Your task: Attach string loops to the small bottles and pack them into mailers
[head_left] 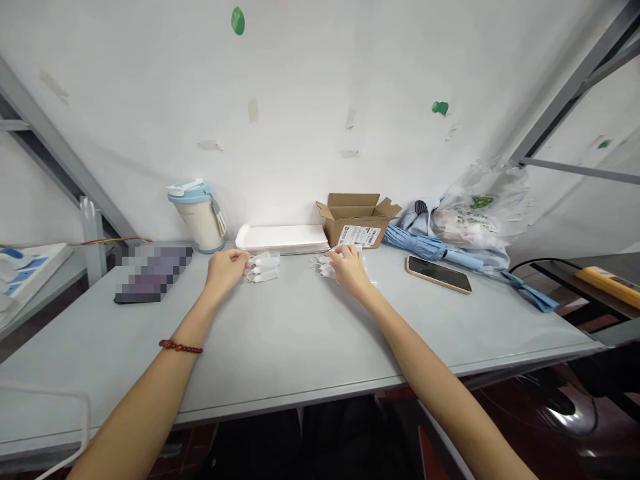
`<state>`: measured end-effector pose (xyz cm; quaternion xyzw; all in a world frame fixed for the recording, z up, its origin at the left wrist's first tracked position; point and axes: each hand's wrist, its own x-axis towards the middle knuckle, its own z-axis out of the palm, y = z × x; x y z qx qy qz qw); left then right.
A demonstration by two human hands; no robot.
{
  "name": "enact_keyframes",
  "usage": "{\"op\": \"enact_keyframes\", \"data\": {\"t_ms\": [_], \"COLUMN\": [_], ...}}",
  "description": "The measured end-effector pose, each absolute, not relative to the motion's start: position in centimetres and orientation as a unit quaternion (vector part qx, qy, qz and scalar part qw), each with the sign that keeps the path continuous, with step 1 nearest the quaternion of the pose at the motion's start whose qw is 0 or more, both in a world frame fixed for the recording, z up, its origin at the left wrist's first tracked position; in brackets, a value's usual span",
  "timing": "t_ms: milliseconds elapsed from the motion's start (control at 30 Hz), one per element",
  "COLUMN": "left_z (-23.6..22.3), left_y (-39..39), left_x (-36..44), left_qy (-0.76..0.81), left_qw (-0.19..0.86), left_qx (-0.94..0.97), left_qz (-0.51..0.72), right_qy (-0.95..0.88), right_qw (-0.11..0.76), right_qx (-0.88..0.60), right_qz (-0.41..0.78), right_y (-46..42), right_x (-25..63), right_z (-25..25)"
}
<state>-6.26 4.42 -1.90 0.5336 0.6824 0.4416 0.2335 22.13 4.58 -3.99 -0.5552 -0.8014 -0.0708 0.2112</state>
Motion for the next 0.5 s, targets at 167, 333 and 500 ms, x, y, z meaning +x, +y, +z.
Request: {"op": "enact_keyframes", "data": {"t_ms": [167,333,500], "left_z": [-1.6,-1.3,-1.2], "left_y": [3.9,2.5,1.5], "left_x": [-5.1,-2.6,-0.6], "left_qy": [0.639,0.574,0.539], "left_qw": [0.264,0.338,0.423], "left_qx": [0.54,0.581,0.594], "left_qz": [0.479,0.468,0.422], "right_qy": [-0.797,-0.777,-0.766], "right_qw": [0.3,0.419,0.465], "right_qx": [-0.521,-0.469,-0.432], "right_qz": [-0.06,0.02,0.103], "right_y": [4.8,4.7,3.7], "right_x": [22.6,22.3,21.4], "right_z": [-3.9,-3.7,-3.0]}}
